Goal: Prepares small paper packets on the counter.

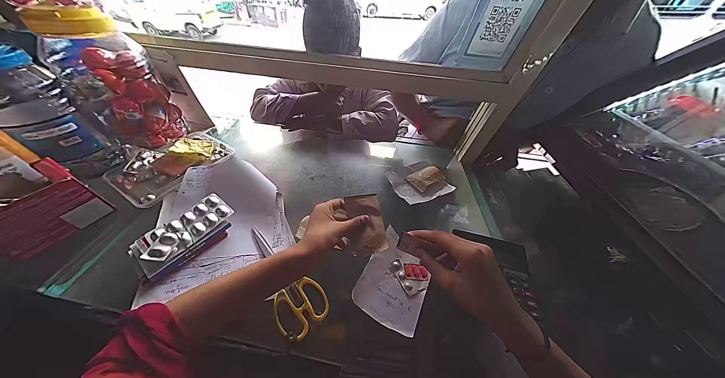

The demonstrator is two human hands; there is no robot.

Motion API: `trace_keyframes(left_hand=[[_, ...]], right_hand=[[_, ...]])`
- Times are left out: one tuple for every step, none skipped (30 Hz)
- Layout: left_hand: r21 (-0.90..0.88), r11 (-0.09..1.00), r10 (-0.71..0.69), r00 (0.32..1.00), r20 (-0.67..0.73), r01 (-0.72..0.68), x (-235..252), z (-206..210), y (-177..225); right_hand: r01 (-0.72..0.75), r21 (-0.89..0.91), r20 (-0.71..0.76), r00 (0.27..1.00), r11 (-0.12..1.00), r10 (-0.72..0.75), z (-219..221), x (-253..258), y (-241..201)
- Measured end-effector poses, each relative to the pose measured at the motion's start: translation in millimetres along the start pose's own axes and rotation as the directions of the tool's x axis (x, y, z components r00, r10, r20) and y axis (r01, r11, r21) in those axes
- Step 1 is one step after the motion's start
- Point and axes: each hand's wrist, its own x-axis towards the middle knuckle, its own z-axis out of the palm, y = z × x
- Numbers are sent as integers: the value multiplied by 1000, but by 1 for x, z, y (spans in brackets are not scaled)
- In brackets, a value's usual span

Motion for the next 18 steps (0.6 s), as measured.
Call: trace_keyframes(left_hand=[[33,998,46,999,-14,-45,2,-2,-3],[51,995,82,996,-24,-80,3,-4,-3],[55,994,93,995,-29,-91,2,-6,-2],[53,995,84,996,-30,-83,1,-8,0],[47,997,66,997,-27,-64,0,-8,1],[38,998,45,999,-25,-44,-1,-8,2],[33,999,29,999,-16,-28,-2,-7,1],[28,999,19,1000,-7,-19,-2,-6,0],[23,1000,15,1000,0,-15,-3,-4,-3],[18,1000,17,1000,12,-17,-5,-3,-5],[9,1000,27,999,25,-28,-7,-1,-7],[0,999,43,998,43,-43,-10,0,-8],[-14,998,58,996,61,-57,-13,1,-9],[-26,997,69,994,80,-67,-16,2,-10],[-16,996,84,992,99,-82,-17,1,-10],[40,992,117,987,112,-123,-17,-2,-9],[157,968,177,976,125,-196,-16,-6,-10],[271,918,256,954,155,-290,-15,-11,-12]], right_hand=[[15,-63,-5,1000,998,-16,-1,-1,3],[38,-119,-21,999,992,-40,-1,-2,5],[60,-158,-43,997,986,-68,1,-3,5],[91,-188,-64,992,978,-105,3,-4,4],[138,-215,-87,983,967,-160,6,-5,0],[194,-241,-109,968,951,-225,8,-4,-5],[248,-261,-136,947,933,-290,11,-3,-10],[289,-281,-153,928,915,-340,13,-2,-16],[319,-295,-154,914,901,-374,14,0,-22],[344,-317,-134,906,884,-401,16,3,-28],[366,-354,-92,902,861,-422,19,7,-33],[391,-398,-34,898,830,-440,22,11,-37],[421,-435,18,888,796,-460,26,15,-39],[445,-451,42,877,774,-479,29,18,-39],[451,-438,32,872,778,-488,31,22,-37],[426,-398,1,886,813,-464,31,27,-35],[371,-333,-36,914,867,-405,29,30,-32],[298,-247,-64,945,922,-322,25,33,-28]])
